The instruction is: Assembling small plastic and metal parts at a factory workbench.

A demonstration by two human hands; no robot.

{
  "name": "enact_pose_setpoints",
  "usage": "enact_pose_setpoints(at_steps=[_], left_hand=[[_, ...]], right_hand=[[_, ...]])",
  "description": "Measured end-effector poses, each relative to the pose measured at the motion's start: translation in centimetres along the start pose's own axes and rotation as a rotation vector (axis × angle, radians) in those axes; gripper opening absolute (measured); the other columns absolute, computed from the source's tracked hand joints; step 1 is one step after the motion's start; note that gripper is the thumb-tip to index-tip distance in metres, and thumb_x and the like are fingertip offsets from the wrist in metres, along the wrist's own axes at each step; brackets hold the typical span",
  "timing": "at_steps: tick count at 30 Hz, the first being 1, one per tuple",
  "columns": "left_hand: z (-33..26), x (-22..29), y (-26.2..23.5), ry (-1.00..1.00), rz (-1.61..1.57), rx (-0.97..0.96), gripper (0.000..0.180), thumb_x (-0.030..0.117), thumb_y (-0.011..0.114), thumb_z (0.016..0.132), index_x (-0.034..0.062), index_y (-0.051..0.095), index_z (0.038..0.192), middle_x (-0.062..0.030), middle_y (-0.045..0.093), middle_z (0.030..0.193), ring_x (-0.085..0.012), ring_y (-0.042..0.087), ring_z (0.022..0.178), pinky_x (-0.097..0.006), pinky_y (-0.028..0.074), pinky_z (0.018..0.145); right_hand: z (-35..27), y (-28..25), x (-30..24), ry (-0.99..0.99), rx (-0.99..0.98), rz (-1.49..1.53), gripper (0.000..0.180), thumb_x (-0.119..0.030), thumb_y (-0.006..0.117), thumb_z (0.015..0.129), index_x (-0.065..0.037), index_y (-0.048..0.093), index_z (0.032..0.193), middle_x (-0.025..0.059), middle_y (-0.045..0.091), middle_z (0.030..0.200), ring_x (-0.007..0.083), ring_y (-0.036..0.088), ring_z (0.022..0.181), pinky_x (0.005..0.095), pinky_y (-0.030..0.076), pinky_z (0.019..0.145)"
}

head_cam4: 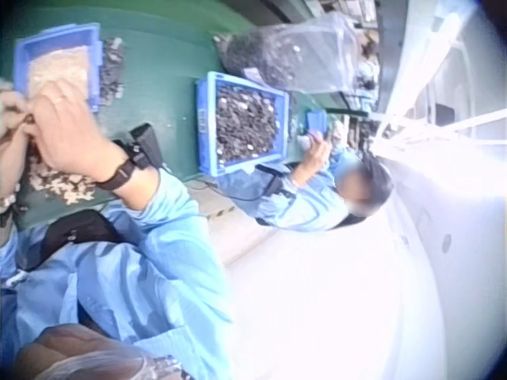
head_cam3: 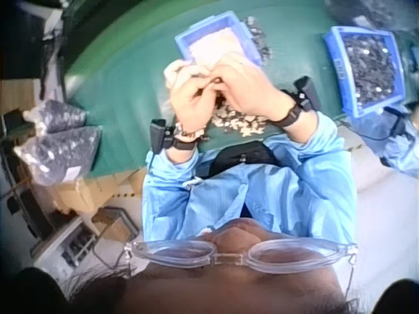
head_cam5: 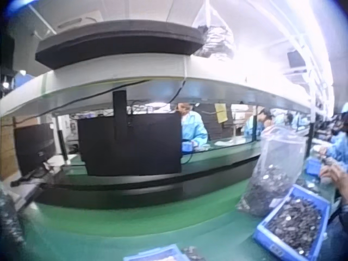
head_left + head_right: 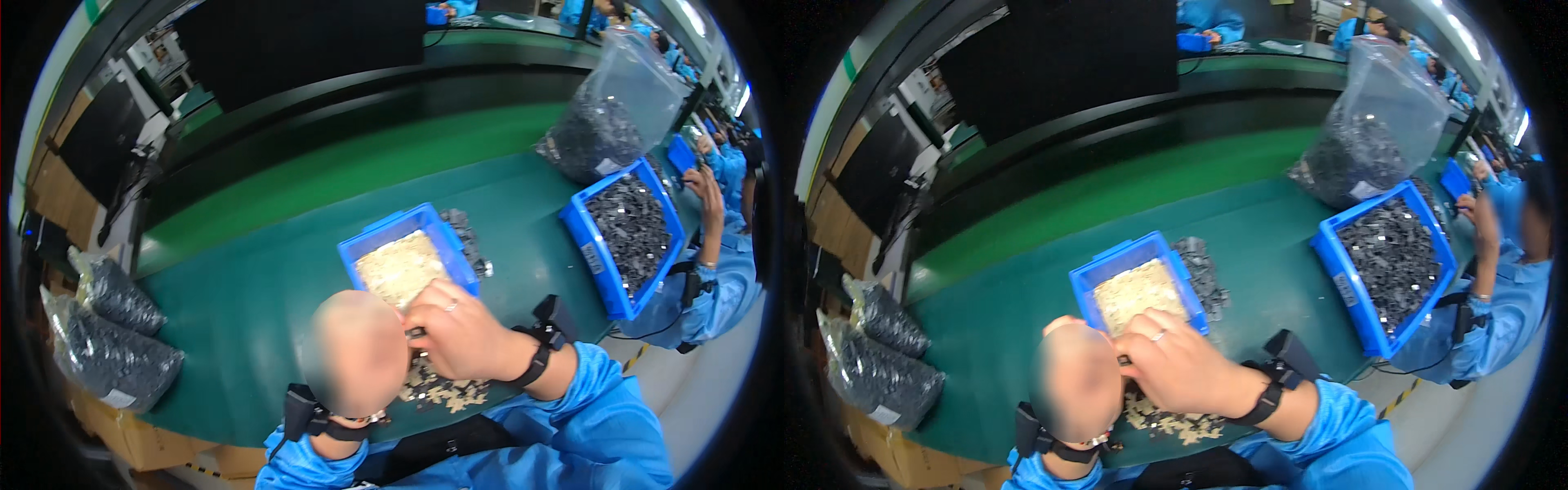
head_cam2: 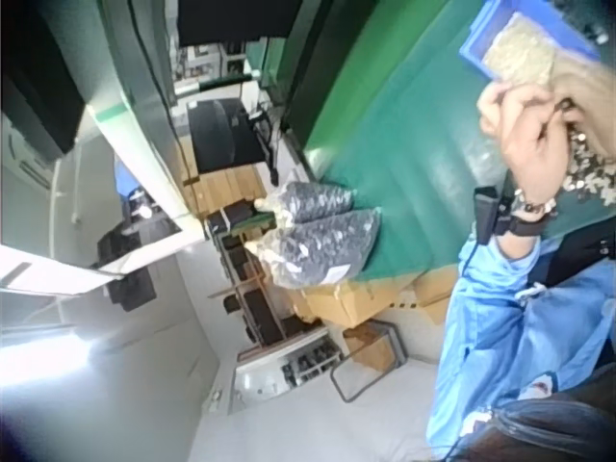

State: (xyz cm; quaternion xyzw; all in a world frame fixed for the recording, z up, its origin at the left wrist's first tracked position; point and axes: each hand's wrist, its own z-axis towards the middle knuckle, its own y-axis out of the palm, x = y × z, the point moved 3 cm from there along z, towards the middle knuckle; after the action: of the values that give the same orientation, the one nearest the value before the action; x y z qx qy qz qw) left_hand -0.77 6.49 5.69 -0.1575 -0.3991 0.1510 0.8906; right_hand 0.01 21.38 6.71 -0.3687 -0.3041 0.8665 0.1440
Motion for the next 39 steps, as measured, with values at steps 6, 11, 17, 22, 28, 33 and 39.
enact_pose_setpoints(at_steps=[6, 11, 17, 22, 28, 33, 39], left_hand=[[0.0, 0.8, -0.7, 0.023, 0.171, -0.009, 0.013, 0.001, 0.076, 0.067, 0.0056, 0.067, 0.076, -0.0046, 0.062, 0.090, -0.0323, 0.045, 0.108, -0.045, 0.037, 0.093], [-0.3, -0.6, -1.0, 0.025, 0.063, 0.073, 0.025, 0.004, 0.076, 0.070, 0.0043, 0.065, 0.092, -0.0076, 0.061, 0.099, -0.0319, 0.042, 0.114, -0.045, 0.033, 0.098], [-0.1, -0.4, -0.7, 0.027, 0.077, 0.049, 0.018, 0.004, 0.070, 0.077, 0.0019, 0.064, 0.094, -0.0092, 0.062, 0.103, -0.0324, 0.042, 0.115, -0.045, 0.033, 0.100], [0.5, -1.3, -0.5, -0.051, 0.153, 0.065, 0.015, -0.002, 0.067, 0.078, 0.0002, 0.066, 0.093, -0.0102, 0.063, 0.107, -0.0318, 0.045, 0.115, -0.044, 0.034, 0.101], [1.2, -2.2, 0.4, -0.089, 0.194, 0.073, 0.014, 0.000, 0.068, 0.078, 0.0023, 0.069, 0.092, -0.0085, 0.064, 0.110, -0.0302, 0.046, 0.114, -0.043, 0.035, 0.100], [1.2, -2.1, -0.3, -0.106, 0.199, 0.074, 0.016, 0.001, 0.069, 0.077, 0.0035, 0.070, 0.093, -0.0090, 0.064, 0.111, -0.0302, 0.046, 0.114, -0.043, 0.036, 0.100], [0.9, -2.5, -0.3, -0.108, 0.116, 0.095, 0.018, 0.005, 0.071, 0.074, 0.0107, 0.072, 0.091, -0.0022, 0.064, 0.111, -0.0304, 0.045, 0.113, -0.044, 0.030, 0.099]], right_hand=[[0.4, -0.5, 1.2, 0.115, -0.011, 0.439, 0.017, -0.004, 0.065, 0.083, -0.001, 0.056, 0.097, 0.0132, 0.056, 0.094, 0.0297, 0.057, 0.087, 0.0389, 0.047, 0.080], [0.5, -6.0, 4.7, 0.169, 0.617, 1.618, 0.055, -0.044, 0.036, 0.102, -0.010, 0.049, 0.060, 0.0023, 0.047, 0.061, 0.0144, 0.043, 0.059, 0.0290, 0.034, 0.058], [-1.0, -8.1, 7.9, -0.019, 0.713, 2.193, 0.066, -0.051, 0.020, 0.104, -0.015, 0.034, 0.051, -0.0033, 0.032, 0.048, 0.0121, 0.029, 0.047, 0.0283, 0.025, 0.053], [-0.3, -6.1, 6.4, 0.388, 0.199, 1.730, 0.063, -0.047, 0.027, 0.105, -0.013, 0.036, 0.053, -0.0006, 0.034, 0.047, 0.0115, 0.027, 0.046, 0.0276, 0.025, 0.049], [-0.7, -4.7, 2.6, 0.321, -0.743, 0.361, 0.032, -0.027, 0.076, 0.083, -0.003, 0.071, 0.104, 0.0057, 0.057, 0.052, 0.0167, 0.052, 0.044, 0.0326, 0.039, 0.045], [-1.2, -2.0, 2.0, 0.293, -0.789, 0.027, 0.031, -0.025, 0.074, 0.080, -0.010, 0.068, 0.106, 0.0107, 0.063, 0.059, 0.0326, 0.062, 0.060, 0.0419, 0.046, 0.054], [-0.9, 0.0, 0.4, 0.251, -0.767, -0.020, 0.023, -0.020, 0.071, 0.080, -0.007, 0.067, 0.098, 0.0161, 0.066, 0.072, 0.0365, 0.066, 0.071, 0.0451, 0.052, 0.064]])
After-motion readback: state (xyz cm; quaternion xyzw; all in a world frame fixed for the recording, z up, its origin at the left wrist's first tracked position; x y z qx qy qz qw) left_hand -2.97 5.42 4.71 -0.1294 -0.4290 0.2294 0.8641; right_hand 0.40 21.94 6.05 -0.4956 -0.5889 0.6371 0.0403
